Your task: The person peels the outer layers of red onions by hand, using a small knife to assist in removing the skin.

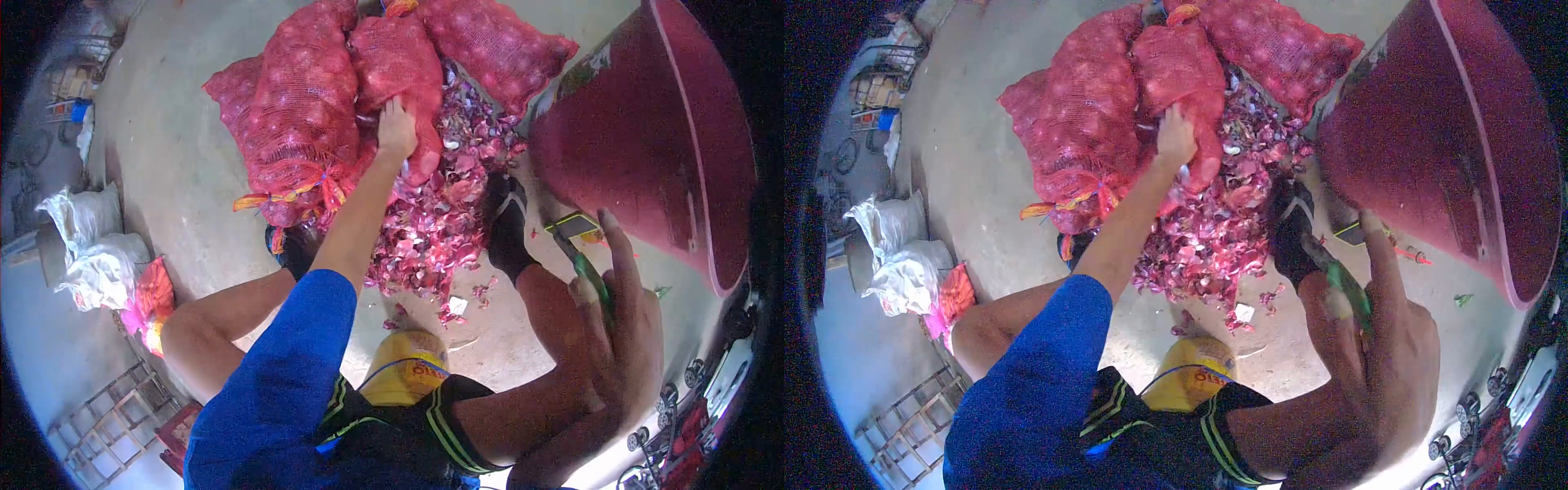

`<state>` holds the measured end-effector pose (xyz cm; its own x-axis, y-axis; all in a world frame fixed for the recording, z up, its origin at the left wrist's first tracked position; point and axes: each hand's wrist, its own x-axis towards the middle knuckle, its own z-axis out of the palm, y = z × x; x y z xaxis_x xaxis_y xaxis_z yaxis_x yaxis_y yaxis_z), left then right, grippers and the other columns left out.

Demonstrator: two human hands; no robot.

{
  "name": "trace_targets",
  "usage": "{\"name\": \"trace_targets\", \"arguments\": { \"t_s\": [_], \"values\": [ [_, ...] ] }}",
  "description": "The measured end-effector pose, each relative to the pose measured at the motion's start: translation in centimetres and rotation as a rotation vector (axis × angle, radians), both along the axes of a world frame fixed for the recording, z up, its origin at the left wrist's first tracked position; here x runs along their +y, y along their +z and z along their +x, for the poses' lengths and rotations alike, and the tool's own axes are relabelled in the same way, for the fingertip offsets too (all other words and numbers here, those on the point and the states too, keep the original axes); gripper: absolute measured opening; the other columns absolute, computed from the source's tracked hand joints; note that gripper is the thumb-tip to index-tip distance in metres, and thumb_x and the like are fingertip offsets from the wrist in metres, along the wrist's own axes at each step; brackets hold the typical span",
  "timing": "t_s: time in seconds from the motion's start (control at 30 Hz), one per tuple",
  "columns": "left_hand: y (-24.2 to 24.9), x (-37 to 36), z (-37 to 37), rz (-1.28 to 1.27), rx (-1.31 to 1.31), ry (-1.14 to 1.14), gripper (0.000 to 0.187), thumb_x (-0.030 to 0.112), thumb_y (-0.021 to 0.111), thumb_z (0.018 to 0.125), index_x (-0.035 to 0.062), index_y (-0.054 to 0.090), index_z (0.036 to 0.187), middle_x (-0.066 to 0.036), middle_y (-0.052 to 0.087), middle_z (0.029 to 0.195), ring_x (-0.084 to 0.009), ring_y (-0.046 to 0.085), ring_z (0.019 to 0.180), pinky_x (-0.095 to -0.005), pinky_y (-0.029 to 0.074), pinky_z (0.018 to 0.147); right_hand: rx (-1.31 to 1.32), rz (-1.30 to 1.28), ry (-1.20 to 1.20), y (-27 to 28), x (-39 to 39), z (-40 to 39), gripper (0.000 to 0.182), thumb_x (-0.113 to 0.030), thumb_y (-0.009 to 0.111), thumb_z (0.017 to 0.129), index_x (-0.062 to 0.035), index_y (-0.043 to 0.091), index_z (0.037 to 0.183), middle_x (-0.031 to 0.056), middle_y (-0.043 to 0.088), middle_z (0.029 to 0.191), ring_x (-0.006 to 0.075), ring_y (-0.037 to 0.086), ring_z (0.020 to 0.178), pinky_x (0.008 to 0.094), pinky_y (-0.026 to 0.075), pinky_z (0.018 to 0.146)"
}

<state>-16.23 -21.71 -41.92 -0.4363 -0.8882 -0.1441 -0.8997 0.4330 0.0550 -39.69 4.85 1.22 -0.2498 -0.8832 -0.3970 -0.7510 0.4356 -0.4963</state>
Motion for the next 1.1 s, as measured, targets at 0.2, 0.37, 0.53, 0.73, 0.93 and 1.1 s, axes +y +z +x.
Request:
{"name": "trace_targets", "arguments": {
  "t_s": [0.2,0.37,0.53,0.73,0.93,1.1],
  "values": [
    [2.1,-0.8,2.6,-0.189,-0.229,-0.092,0.061,0.028,0.062,0.092,-0.0008,0.061,0.146,-0.021,0.042,0.164,-0.0388,0.037,0.149,-0.0538,0.029,0.122,0.104,0.145,-0.049,0.3,-0.8,-0.3,0.069,-0.037,0.063,0.101,-0.0133,0.043,0.163,0.0118,0.053,0.066,0.0257,0.051,0.057,0.0424,0.04,0.059],
    [5.8,-3.7,4.3,-0.387,-0.416,-0.244,0.046,0.027,0.057,0.099,0.0075,0.07,0.138,-0.012,0.047,0.163,-0.0318,0.038,0.15,-0.0521,0.028,0.123,0.126,0.127,-0.048,-0.5,-0.2,0.0,0.073,-0.044,0.06,0.102,-0.0106,0.042,0.163,0.0145,0.053,0.066,0.0273,0.051,0.056,0.0433,0.039,0.059],
    [9.1,-7.0,1.8,-0.313,-0.653,-0.309,0.033,0.028,0.06,0.098,0.0128,0.08,0.119,-0.007,0.066,0.138,-0.0276,0.05,0.136,-0.0465,0.036,0.114,0.094,0.157,-0.026,-0.2,0.3,-0.4,0.075,-0.049,0.059,0.102,-0.0105,0.041,0.163,0.0196,0.059,0.07,0.033,0.06,0.061,0.0465,0.043,0.062],
    [6.8,-7.6,2.0,-0.411,-0.738,-0.349,0.027,0.022,0.058,0.098,0.0115,0.08,0.11,-0.007,0.067,0.119,-0.0262,0.056,0.123,-0.0456,0.041,0.105,0.038,0.145,-0.027,0.0,0.1,-0.6,0.076,-0.049,0.061,0.101,-0.0115,0.039,0.164,0.0238,0.065,0.076,0.0476,0.066,0.072,0.0527,0.047,0.067],
    [9.5,-5.4,3.4,-0.458,-0.36,-0.456,0.054,0.036,0.081,0.084,0.0087,0.067,0.129,-0.013,0.063,0.126,-0.0333,0.053,0.131,-0.0482,0.039,0.113,-0.007,-0.047,0.092,0.0,0.8,-0.9,0.072,-0.018,0.07,0.093,-0.009,0.042,0.159,0.0245,0.074,0.086,0.0456,0.072,0.076,0.053,0.054,0.07],
    [20.6,3.7,4.6,0.001,0.302,-0.212,0.073,0.031,0.091,0.082,0.0094,0.054,0.141,-0.016,0.059,0.14,-0.0317,0.053,0.137,-0.0485,0.038,0.119,-0.014,-0.093,0.171,0.6,0.6,0.3,0.071,-0.012,0.071,0.089,-0.0078,0.047,0.156,0.0246,0.073,0.089,0.0457,0.071,0.085,0.0525,0.054,0.076]
  ]
}}
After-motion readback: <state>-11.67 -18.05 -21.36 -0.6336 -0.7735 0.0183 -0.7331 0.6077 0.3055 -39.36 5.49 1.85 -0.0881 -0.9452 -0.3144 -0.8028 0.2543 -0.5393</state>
